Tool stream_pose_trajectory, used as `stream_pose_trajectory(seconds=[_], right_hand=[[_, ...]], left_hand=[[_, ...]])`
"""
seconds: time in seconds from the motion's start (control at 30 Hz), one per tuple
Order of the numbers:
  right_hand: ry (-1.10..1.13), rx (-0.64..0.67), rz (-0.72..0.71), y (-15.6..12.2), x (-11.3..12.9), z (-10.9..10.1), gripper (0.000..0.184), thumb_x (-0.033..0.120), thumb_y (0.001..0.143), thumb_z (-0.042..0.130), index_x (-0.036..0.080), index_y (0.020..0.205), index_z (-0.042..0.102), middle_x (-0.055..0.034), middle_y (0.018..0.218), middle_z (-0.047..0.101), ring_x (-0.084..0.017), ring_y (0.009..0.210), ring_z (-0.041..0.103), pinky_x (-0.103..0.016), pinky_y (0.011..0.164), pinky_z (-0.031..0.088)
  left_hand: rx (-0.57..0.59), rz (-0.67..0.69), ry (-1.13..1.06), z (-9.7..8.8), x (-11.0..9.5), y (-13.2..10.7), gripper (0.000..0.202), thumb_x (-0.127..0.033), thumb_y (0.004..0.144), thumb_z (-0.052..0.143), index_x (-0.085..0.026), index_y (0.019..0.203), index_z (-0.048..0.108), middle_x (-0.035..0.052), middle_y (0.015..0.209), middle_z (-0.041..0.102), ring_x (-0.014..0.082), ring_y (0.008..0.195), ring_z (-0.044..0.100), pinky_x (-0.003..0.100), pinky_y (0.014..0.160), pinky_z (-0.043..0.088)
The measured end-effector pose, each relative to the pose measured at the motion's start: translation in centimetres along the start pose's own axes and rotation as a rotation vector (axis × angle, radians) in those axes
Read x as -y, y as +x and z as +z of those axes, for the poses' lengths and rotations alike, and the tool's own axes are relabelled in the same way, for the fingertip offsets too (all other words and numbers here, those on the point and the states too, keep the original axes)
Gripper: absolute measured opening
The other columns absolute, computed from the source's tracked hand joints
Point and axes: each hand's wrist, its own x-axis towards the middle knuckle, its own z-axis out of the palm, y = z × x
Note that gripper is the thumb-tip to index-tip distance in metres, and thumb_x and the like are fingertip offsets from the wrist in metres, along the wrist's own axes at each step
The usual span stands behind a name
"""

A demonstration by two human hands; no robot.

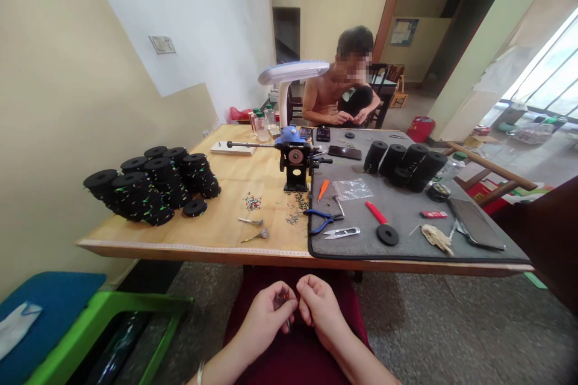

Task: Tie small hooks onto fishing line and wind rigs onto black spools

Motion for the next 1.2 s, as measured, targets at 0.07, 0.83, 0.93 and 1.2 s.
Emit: stream_pose_trajectory(seconds=[0.07, 0.83, 0.93, 1.2], right_hand=[[0.014, -0.015, -0.020, 0.0, 0.1, -0.1, 0.038, 0.054, 0.073, 0.061, 0.018, 0.071, 0.047, 0.0121, 0.031, 0.040, -0.003, 0.027, 0.022, -0.018, 0.033, 0.011], [-0.115, -0.005, -0.113, -0.1, 0.4, -0.2, 0.036, 0.054, 0.078, 0.055, 0.020, 0.072, 0.042, 0.0138, 0.037, 0.033, -0.004, 0.032, 0.021, -0.019, 0.036, 0.012], [-0.134, 0.013, -0.100, -0.1, 0.3, 0.0, 0.037, 0.054, 0.077, 0.055, 0.021, 0.070, 0.041, 0.0135, 0.037, 0.034, -0.004, 0.032, 0.022, -0.019, 0.037, 0.013], [-0.081, 0.079, -0.100, -0.3, 0.7, 0.0, 0.036, 0.051, 0.076, 0.058, 0.021, 0.070, 0.041, 0.0121, 0.042, 0.035, -0.005, 0.037, 0.024, -0.019, 0.040, 0.016]], left_hand=[[0.004, -0.031, -0.022, -0.1, 0.1, 0.0, 0.018, -0.033, 0.075, 0.060, -0.016, 0.071, 0.053, -0.0030, 0.053, 0.058, 0.0069, 0.037, 0.044, 0.018, 0.038, 0.033], [-0.114, 0.067, 0.070, -0.5, -0.8, -0.2, 0.006, -0.021, 0.066, 0.059, -0.016, 0.062, 0.059, -0.0024, 0.058, 0.053, 0.0121, 0.055, 0.046, 0.022, 0.053, 0.037], [-0.133, 0.070, 0.121, -0.4, -1.1, -0.1, 0.010, -0.024, 0.065, 0.061, -0.016, 0.059, 0.059, -0.0028, 0.054, 0.052, 0.0120, 0.053, 0.042, 0.023, 0.053, 0.035], [-0.128, 0.097, 0.253, -0.3, -1.4, -0.1, 0.016, -0.029, 0.069, 0.062, -0.015, 0.062, 0.067, 0.0005, 0.054, 0.059, 0.0129, 0.051, 0.042, 0.025, 0.053, 0.034]])
